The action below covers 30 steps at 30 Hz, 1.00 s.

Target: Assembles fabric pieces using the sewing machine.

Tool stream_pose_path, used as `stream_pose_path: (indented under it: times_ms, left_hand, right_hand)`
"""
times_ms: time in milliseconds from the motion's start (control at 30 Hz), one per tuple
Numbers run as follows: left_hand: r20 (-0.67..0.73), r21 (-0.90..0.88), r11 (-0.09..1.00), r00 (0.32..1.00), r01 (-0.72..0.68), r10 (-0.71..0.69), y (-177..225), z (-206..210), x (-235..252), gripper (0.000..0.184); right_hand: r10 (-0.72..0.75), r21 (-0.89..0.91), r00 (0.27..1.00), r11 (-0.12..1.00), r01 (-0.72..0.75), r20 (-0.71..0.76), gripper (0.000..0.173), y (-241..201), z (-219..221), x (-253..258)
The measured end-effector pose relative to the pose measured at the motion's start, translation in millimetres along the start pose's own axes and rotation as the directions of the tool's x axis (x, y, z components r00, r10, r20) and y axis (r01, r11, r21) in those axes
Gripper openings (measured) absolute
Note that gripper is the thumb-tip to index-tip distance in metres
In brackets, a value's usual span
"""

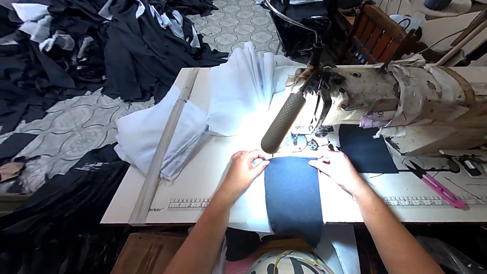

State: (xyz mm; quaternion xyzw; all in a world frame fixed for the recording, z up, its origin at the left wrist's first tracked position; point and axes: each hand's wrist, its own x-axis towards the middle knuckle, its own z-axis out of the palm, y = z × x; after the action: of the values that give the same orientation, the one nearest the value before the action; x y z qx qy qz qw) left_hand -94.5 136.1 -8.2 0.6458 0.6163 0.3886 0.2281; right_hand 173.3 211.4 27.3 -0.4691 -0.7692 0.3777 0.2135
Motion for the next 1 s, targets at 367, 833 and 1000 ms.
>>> stream_pose_path:
  times_ms: [367, 833, 1000]
  left_hand:
    - [0.254, 0.360, 0.927, 0.946, 0.101, -0.202, 45.2, 20.7, 42.7, 0.031]
    - [0.211, 0.251, 0.955, 0.954, 0.157, -0.212, 51.4, 45.5, 75.8, 0.029]
    - [0.180, 0.393, 0.915, 0.983, -0.097, 0.027, 42.5, 45.0, 68.1, 0.027]
  right_hand:
    - [0.220, -0.396, 0.934, 0.913, -0.095, 0.282, 0.031, -5.7, -44.8, 24.4]
    - [0.198, -0.332, 0.979, 0.927, -0.175, 0.036, 0.028, 23.5, -50.7, 35.8]
    - [0.160, -0.285, 0.985, 0.943, -0.174, -0.072, 0.026, 28.6, -44.7, 37.2]
